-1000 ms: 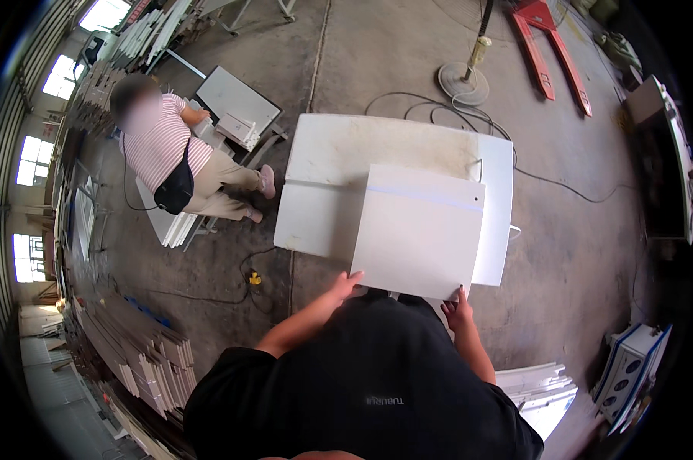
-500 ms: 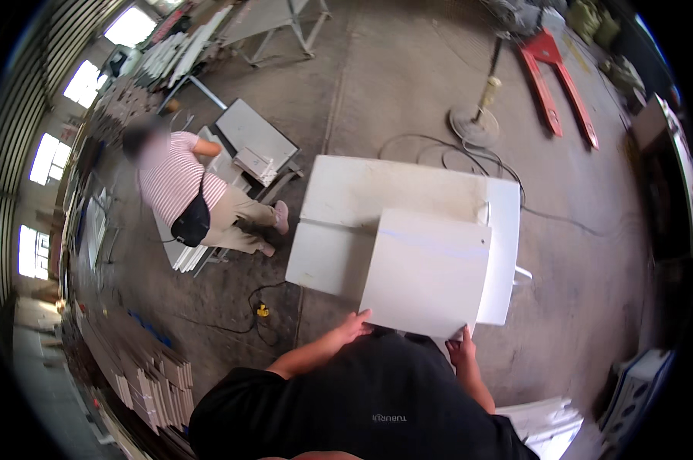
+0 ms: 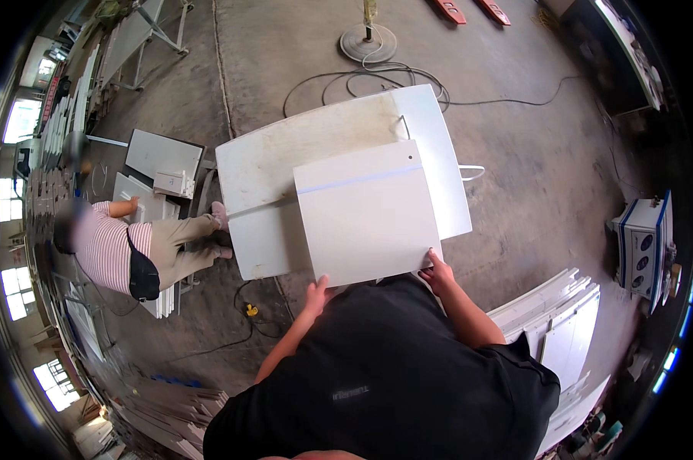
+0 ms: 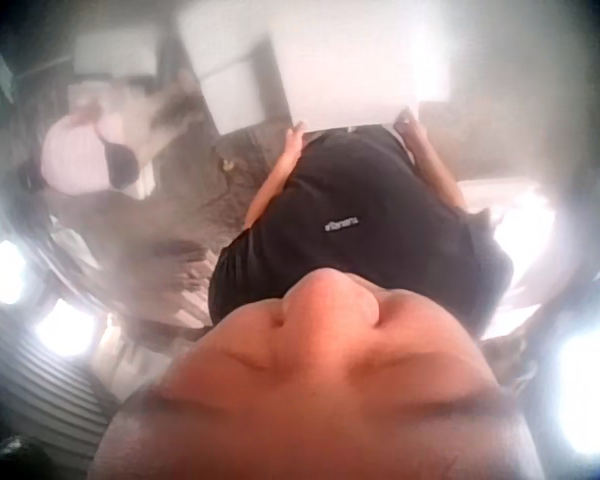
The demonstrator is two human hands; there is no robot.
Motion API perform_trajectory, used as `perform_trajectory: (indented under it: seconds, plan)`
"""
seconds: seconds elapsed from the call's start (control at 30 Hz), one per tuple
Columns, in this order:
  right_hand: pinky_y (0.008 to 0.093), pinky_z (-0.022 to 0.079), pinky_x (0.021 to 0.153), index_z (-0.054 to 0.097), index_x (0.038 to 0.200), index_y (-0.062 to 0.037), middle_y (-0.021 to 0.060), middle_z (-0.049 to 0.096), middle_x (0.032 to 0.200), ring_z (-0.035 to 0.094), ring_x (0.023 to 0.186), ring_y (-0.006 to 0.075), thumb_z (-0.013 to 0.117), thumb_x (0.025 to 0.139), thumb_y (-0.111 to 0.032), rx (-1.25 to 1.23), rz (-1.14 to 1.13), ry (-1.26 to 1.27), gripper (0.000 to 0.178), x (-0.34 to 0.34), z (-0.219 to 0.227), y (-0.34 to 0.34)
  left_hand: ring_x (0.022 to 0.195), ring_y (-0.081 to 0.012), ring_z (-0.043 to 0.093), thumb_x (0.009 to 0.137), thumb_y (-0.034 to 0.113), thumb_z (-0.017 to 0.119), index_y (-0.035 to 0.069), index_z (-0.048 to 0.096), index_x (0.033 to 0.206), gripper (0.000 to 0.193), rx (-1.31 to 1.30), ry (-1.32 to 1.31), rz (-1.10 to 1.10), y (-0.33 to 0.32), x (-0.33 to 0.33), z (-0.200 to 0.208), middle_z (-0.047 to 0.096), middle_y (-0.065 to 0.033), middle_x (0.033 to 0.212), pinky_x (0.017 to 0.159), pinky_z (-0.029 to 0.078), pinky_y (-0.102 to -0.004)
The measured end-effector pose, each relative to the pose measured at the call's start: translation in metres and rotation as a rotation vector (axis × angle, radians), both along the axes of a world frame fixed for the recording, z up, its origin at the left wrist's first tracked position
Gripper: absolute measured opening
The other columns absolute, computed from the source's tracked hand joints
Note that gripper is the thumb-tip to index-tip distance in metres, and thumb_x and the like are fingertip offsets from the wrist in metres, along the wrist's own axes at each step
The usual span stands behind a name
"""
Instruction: The person assembles white cabinet components in a workshop, working alongside a coworker. They pick up white panels and long white strips, aligning the strips into grooves on the panels and stacking the assembled units. The process involves repeated handling of panels and strips to build up a stack of finished components.
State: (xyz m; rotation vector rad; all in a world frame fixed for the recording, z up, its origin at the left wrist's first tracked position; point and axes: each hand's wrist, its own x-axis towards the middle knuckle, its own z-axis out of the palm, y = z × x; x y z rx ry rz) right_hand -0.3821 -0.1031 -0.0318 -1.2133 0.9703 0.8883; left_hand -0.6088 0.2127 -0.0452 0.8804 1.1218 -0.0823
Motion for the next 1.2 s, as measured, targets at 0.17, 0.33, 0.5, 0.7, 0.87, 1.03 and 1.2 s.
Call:
perform_trajectory:
  seconds: [0.17,0.33,0.5,0.7,0.87,1.03,1.2]
  plan:
    - [0.039,0.058,0.082,0.046,0.127,0.0081,0.0213,0.058,0.111,0.063,0.093,0.0276,0.065,0.092,-0.039,-0.012,0.095,0.028,0.062,0.009,0.007,0.008,0.093,-0.0213,0.065,0.098,0.037,0.057,-0.001,0.055,0.115,0.042,0.114,0.018,-0.049,0.009,-0.001,0.009,0.063,-0.0121,0.111,0.078,0.053,-0.0348]
    - [0.0351,0.06,0.073,0.048,0.119,0.0087,0.0152,0.06,0.099,0.064,0.079,0.0209,0.067,0.091,-0.036,0.036,0.054,-0.077,0.056,0.029,-0.015,0.036,0.091,-0.0209,0.065,0.099,0.036,0.055,-0.001,0.054,0.114,0.04,0.255,0.066,-0.069,0.038,0.027,-0.013,0.063,-0.0111,0.11,0.078,0.053,-0.0345]
    - [0.0354,0.062,0.074,0.046,0.115,0.0093,0.0155,0.059,0.106,0.066,0.086,0.0227,0.071,0.089,-0.035,0.029,-0.016,-0.149,0.057,0.076,-0.031,0.082,0.098,-0.0212,0.064,0.099,0.035,0.055,0.0,0.051,0.114,0.039,0.269,0.042,-0.101,0.079,0.08,-0.039,0.063,-0.0117,0.112,0.08,0.052,-0.0347]
    - [0.0366,0.062,0.075,0.047,0.114,0.0066,0.0162,0.055,0.11,0.064,0.092,0.0255,0.072,0.087,-0.039,-0.006,-0.068,-0.199,0.059,0.116,-0.049,0.103,0.104,-0.0225,0.063,0.098,0.032,0.056,0.0,0.048,0.116,0.037,0.242,-0.036,-0.213,0.093,0.12,-0.03,0.061,-0.0141,0.117,0.086,0.05,-0.0378]
    - [0.037,0.057,0.084,0.047,0.128,0.0039,0.0173,0.056,0.125,0.062,0.109,0.0279,0.065,0.092,-0.041,0.063,0.013,-0.266,0.06,0.1,-0.044,0.09,0.099,-0.0202,0.065,0.093,0.028,0.061,0.001,0.051,0.119,0.04,0.386,-0.052,-0.387,0.102,0.096,-0.024,0.066,-0.0108,0.108,0.084,0.05,-0.0341]
    - [0.0332,0.055,0.077,0.053,0.123,-0.0031,0.0101,0.064,0.112,0.066,0.098,0.0208,0.06,0.095,-0.043,-0.06,0.348,-0.215,0.05,0.065,-0.019,0.057,0.089,-0.023,0.068,0.092,0.029,0.061,0.003,0.058,0.119,0.038,0.673,0.097,-0.179,0.171,0.055,-0.043,0.07,-0.0126,0.102,0.084,0.051,-0.0347]
    - [0.0336,0.054,0.072,0.055,0.118,-0.0072,0.0058,0.066,0.1,0.066,0.087,0.0176,0.061,0.094,-0.044,-0.212,0.523,-0.184,0.044,0.029,-0.005,0.049,0.117,-0.0311,0.057,0.088,0.038,0.064,0.009,0.058,0.124,0.047,1.202,0.667,0.047,0.296,0.019,-0.07,0.059,-0.0192,0.127,0.096,0.046,-0.0448]
